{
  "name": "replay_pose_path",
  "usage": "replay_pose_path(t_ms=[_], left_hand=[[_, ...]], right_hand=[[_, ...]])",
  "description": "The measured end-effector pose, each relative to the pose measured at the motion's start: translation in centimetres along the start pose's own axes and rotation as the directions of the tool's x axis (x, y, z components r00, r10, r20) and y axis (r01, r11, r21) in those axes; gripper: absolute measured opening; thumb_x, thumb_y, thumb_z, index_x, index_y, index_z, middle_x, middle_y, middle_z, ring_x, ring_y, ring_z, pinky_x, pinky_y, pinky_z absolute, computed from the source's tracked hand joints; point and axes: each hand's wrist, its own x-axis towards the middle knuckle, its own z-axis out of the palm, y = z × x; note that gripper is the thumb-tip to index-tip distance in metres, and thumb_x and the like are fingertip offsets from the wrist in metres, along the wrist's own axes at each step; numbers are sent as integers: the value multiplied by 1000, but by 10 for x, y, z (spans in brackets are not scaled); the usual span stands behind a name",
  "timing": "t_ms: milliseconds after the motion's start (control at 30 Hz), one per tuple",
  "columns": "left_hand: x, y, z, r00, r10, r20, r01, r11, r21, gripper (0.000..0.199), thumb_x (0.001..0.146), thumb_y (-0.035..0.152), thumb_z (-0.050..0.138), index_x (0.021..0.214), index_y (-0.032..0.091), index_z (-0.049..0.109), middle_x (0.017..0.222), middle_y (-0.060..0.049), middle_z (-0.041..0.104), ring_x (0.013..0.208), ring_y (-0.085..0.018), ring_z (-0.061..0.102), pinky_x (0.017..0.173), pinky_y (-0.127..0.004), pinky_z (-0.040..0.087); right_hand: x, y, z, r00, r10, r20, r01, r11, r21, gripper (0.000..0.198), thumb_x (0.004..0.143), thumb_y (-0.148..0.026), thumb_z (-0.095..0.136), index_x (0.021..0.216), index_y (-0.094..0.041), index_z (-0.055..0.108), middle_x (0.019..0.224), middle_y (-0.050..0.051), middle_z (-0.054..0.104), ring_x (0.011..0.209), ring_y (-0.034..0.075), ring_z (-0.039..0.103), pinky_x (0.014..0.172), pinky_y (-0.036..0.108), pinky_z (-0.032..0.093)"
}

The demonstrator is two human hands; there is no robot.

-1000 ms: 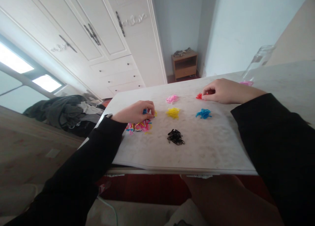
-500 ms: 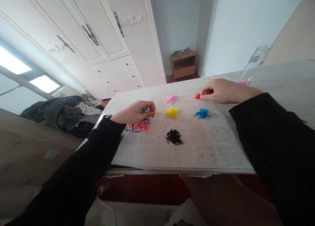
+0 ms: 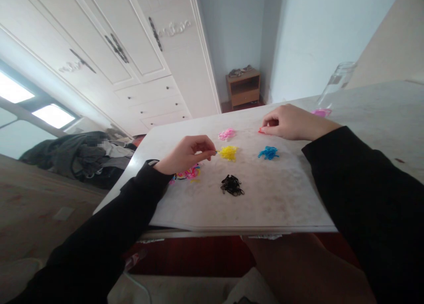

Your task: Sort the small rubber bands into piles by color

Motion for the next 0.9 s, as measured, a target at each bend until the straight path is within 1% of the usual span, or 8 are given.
replay_pose_path(t_ms=[133,267,367,433,567,700,900], left_hand=[[0,1,3,999,-18,-42,18,1000,-3,9,90,25,77,88,16,74,78,-4,77,70,-13,75,66,-24,63],[-1,1,5,995,-44,-91,42,999,-23,9,88,24,80,89,16,76,79,-5,80,72,-15,78,71,-26,66],[-1,3,8,990,-62,-129,56,997,-43,10,87,25,82,88,17,76,79,-5,81,72,-16,80,72,-27,68],[-1,5,10,987,-62,-146,55,997,-54,12,86,26,83,87,17,76,79,-5,82,73,-17,81,72,-28,68],[-3,11,14,989,-51,-142,40,996,-79,10,85,23,84,87,17,77,78,-5,82,73,-17,81,70,-25,67],[-4,14,16,992,-49,-120,36,993,-116,9,85,22,85,85,17,77,77,-5,83,73,-16,81,69,-24,67],[-5,13,17,991,-76,-114,63,991,-119,24,84,37,90,85,17,77,80,-7,83,75,-20,82,71,-30,70]], right_hand=[[4,-19,8,991,-116,-73,120,991,63,15,86,-26,68,79,-17,78,70,3,66,69,16,55,72,35,37],[5,-47,22,962,-245,-121,260,956,133,17,88,-23,67,75,-16,77,63,0,60,64,13,48,69,34,34],[2,-68,34,935,-339,-101,354,899,258,20,91,-27,69,78,-15,78,67,1,65,63,13,51,68,33,35],[1,-78,40,921,-378,-91,387,863,326,21,92,-31,72,82,-14,80,69,2,67,64,13,53,67,32,35],[0,-86,45,903,-410,-126,427,833,351,21,93,-28,71,78,-14,79,68,2,66,65,12,52,69,32,35],[1,-83,46,896,-414,-160,443,807,391,14,88,-19,68,77,-15,77,68,2,67,67,12,54,68,31,37],[0,-83,47,911,-389,-139,408,795,449,8,82,-18,70,78,-15,77,70,2,69,68,13,56,67,31,39]])
